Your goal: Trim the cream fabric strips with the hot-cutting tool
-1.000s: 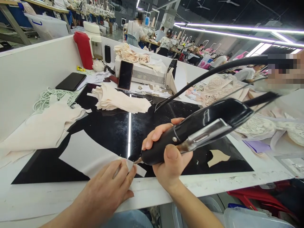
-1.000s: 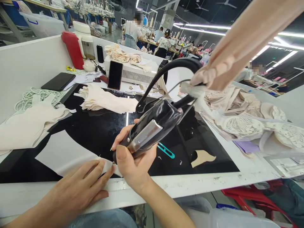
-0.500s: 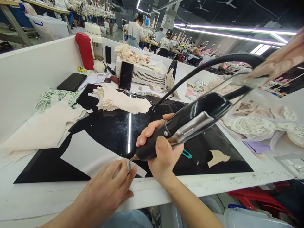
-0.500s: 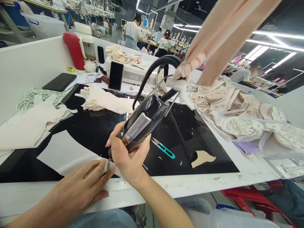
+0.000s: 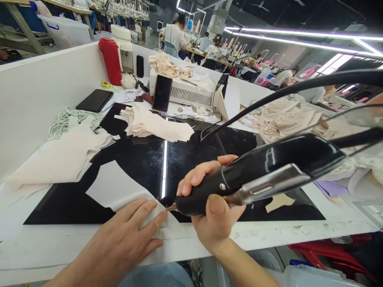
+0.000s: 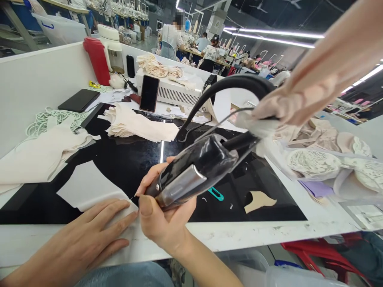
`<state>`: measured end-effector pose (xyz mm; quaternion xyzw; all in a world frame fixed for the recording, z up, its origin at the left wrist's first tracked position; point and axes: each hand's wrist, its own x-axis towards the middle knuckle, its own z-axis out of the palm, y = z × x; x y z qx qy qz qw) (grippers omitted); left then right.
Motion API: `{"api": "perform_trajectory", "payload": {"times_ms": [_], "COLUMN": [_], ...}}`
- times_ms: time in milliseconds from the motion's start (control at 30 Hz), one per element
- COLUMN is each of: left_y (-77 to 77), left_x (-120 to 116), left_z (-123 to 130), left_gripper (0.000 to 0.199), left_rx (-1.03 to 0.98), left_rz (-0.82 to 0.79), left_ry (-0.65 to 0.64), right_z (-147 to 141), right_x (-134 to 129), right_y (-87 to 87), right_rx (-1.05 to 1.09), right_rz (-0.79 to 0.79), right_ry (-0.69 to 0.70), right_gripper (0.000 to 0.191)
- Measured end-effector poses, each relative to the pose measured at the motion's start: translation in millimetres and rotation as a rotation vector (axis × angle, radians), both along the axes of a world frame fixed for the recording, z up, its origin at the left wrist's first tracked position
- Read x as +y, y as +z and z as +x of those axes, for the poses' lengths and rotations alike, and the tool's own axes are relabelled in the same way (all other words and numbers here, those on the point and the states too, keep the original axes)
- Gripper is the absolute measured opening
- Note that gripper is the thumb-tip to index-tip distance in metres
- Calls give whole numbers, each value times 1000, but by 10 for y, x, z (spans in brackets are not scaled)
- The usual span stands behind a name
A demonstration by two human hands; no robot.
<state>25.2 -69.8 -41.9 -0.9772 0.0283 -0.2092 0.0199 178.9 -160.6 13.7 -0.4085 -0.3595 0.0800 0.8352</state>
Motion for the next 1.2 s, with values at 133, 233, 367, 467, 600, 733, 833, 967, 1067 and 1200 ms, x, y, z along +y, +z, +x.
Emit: {"api": "perform_trajectory", "payload": {"times_ms": [133, 233, 367, 467, 600, 733, 833, 967, 1067, 1200], "left_y": [8, -4, -14, -11, -23, -52, -72, -85, -80, -64], "left_x": [-10, -13, 1, 17, 14, -11, -20, -25, -34, -40], "left_z": [-19, -38, -47, -36, -33, -45, -50, -53, -54, -50], "left_gripper": [45, 44, 44, 43, 39, 34, 36, 38, 38, 39], "left_rx": [18, 16, 2, 2, 14, 36, 50, 58, 58, 64], "left_rz": [-12, -20, -23, -34, -53, -54, -59, -75, -88, -100], "left_ry": [5, 7, -5, -12, -3, 12, 7, 11, 8, 12], "right_z": [0, 15, 36, 43, 33, 15, 21, 54, 62, 42], "right_x": [-27, -19, 29, 76, 124, 129, 115, 101, 104, 113], "right_y": [8, 19, 47, 49, 13, -17, -13, 17, 29, 7], "right_rx": [-8, -2, 3, 21, 19, 13, 17, 22, 15, 8], "right_rz": [-23, -44, -46, -26, -45, -22, 2, -11, -34, -38], "right_ry": [-9, -11, -26, -6, -2, 15, 37, 33, 21, 24], "right_gripper": [41, 42, 42, 43, 45, 43, 40, 39, 41, 43]}}
